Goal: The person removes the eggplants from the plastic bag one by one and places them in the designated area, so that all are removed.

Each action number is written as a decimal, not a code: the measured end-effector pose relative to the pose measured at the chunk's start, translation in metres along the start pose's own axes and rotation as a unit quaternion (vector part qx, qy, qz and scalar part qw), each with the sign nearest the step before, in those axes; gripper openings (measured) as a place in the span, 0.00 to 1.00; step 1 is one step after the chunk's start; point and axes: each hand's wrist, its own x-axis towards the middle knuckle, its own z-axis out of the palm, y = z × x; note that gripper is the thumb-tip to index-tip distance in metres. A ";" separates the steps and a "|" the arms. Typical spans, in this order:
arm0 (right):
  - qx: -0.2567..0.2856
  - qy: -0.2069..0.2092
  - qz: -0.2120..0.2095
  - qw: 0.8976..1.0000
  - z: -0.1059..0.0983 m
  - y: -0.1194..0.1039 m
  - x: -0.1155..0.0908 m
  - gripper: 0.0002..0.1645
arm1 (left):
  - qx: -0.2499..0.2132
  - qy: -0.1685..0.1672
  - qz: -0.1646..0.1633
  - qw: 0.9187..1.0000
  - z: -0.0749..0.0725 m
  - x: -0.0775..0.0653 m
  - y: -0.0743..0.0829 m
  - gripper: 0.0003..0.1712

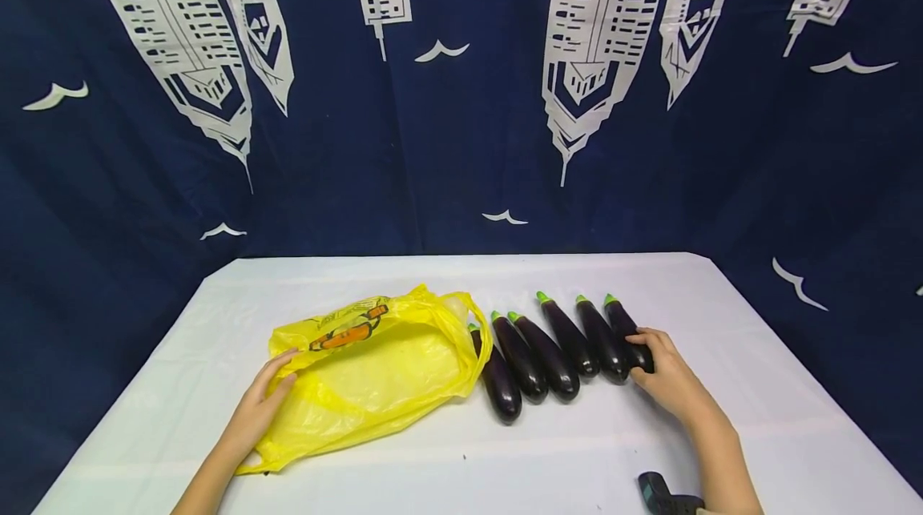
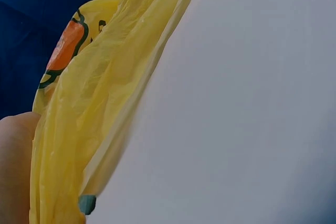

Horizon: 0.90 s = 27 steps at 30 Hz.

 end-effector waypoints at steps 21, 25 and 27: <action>-0.035 0.178 -0.021 0.983 -0.017 -0.064 -0.012 0.25 | 0.011 -0.009 -0.009 1.000 0.002 -0.006 0.001 0.23; -0.082 0.198 -0.078 0.974 -0.015 -0.074 -0.007 0.24 | 0.016 -0.005 -0.003 1.000 0.002 -0.004 0.002 0.23; -0.107 0.189 -0.094 0.972 -0.014 -0.075 -0.005 0.27 | 0.016 -0.003 0.000 1.000 0.002 -0.004 0.002 0.23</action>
